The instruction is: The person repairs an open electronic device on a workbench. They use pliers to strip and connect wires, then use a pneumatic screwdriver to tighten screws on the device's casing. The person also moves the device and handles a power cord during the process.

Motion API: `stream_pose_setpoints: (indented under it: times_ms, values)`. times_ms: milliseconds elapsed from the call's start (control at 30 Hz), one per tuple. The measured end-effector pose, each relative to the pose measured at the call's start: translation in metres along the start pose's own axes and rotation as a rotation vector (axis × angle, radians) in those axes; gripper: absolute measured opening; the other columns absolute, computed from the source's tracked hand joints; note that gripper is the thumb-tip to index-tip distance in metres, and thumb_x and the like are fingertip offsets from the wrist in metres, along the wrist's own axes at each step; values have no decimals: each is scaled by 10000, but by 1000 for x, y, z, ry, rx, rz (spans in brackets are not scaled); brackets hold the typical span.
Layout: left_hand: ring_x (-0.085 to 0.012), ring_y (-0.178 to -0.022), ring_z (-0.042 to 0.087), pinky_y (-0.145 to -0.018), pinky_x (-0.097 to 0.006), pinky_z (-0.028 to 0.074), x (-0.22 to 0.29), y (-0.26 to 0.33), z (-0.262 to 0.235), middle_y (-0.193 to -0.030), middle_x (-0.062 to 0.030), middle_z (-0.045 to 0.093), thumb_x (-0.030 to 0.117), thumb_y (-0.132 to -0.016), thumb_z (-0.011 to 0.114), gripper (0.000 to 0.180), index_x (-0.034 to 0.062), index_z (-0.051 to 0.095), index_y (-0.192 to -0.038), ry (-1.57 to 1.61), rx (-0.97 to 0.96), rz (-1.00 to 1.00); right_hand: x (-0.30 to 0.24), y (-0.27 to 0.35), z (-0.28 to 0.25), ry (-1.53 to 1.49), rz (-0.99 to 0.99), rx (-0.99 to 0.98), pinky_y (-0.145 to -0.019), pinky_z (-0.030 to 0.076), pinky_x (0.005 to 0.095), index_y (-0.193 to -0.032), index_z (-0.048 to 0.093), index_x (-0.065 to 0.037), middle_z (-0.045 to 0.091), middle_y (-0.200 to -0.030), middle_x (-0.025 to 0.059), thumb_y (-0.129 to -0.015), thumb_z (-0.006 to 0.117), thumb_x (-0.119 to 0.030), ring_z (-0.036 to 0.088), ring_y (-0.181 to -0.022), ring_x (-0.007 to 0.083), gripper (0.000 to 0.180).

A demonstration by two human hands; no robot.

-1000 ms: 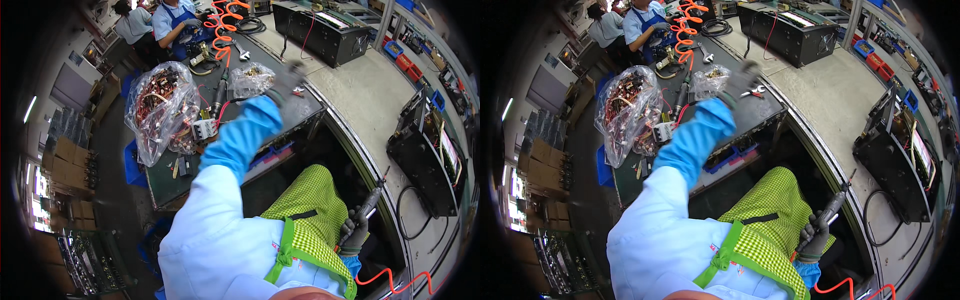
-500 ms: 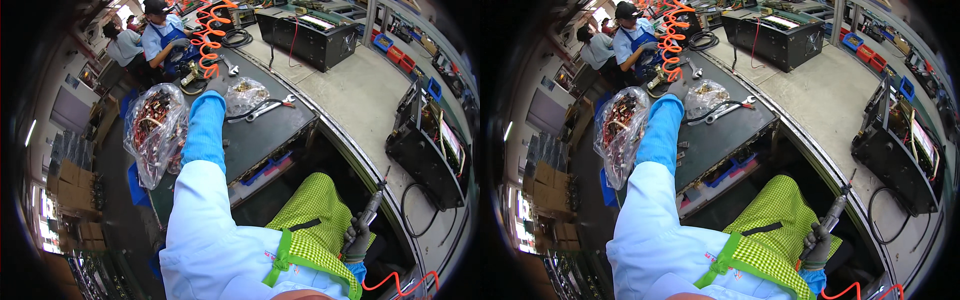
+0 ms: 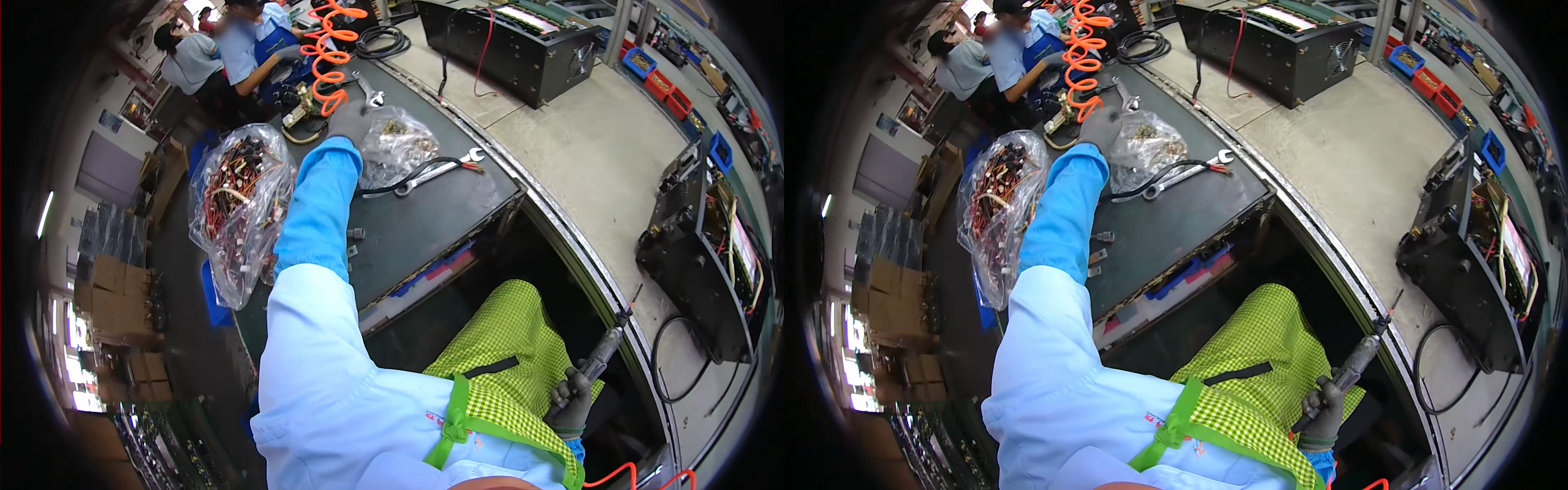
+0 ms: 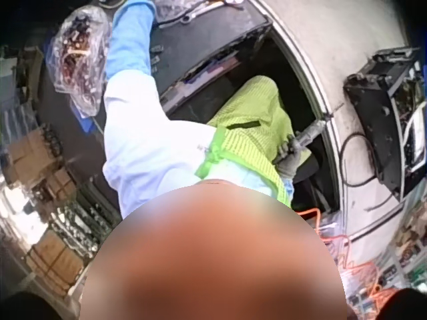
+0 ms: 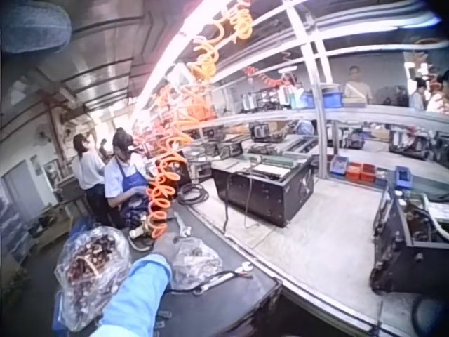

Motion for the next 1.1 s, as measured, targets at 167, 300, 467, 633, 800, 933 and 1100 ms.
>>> stream_pose_setpoints:
  times_ms: [167,300,467,633,800,933,1100]
  values:
    - [-333,-937,624,-825,-434,487,15,6,-37,-971,-162,661,253,-815,630,240,124,682,-1009,-26,0,90,1,-6,-9,45,-36,7,-400,337,188,-1296,417,-67,564,-929,48,-860,595,-181,393,-508,55,485]
    - [-332,-946,621,-828,-425,486,21,16,-51,-956,-157,661,255,-810,644,223,112,679,-978,-39,-56,28,-1,-3,-6,59,-26,-12,-405,344,189,-1301,413,-73,559,-931,49,-854,592,-173,407,-525,54,491]
    - [-335,-992,614,-856,-434,484,15,9,-57,-1063,-147,641,295,-815,642,261,129,668,-1015,-99,-30,5,-5,1,-3,67,-29,-4,-404,331,179,-1276,436,-72,558,-913,40,-859,592,-176,399,-521,53,457]
    - [-384,-1142,535,-960,-449,438,61,-8,-49,-1282,-243,500,375,-796,640,600,105,483,-1309,-236,165,185,-5,6,4,140,19,-3,-427,314,210,-1078,543,-28,449,-681,-4,-866,573,-244,381,-498,64,304]
    - [-214,-886,639,-736,-324,534,295,77,-64,-1059,-149,616,202,-845,675,391,92,581,-1208,337,-5,663,-21,2,8,134,-4,-21,-420,360,217,-1206,441,-27,527,-804,40,-803,584,-164,416,-484,66,449]
    - [-243,-933,634,-778,-314,542,438,175,-18,-1094,-132,609,186,-816,714,450,85,567,-1229,710,-310,922,-40,12,25,86,-101,-99,-423,387,225,-1242,397,-8,554,-958,108,-800,558,-132,423,-495,65,486]
    - [-353,-1250,442,-980,-431,435,536,224,-23,-1404,-209,357,265,-706,801,830,162,373,-1411,678,121,1027,-63,25,49,113,-147,-159,-424,388,219,-1220,400,-18,554,-958,121,-804,552,-129,436,-507,63,457]
Point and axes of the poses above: each hand's wrist, its own y-axis away from the middle knuckle, its own z-axis out of the palm, x = y × z, the point moved 9 cm from there along -y, towards the middle knuckle
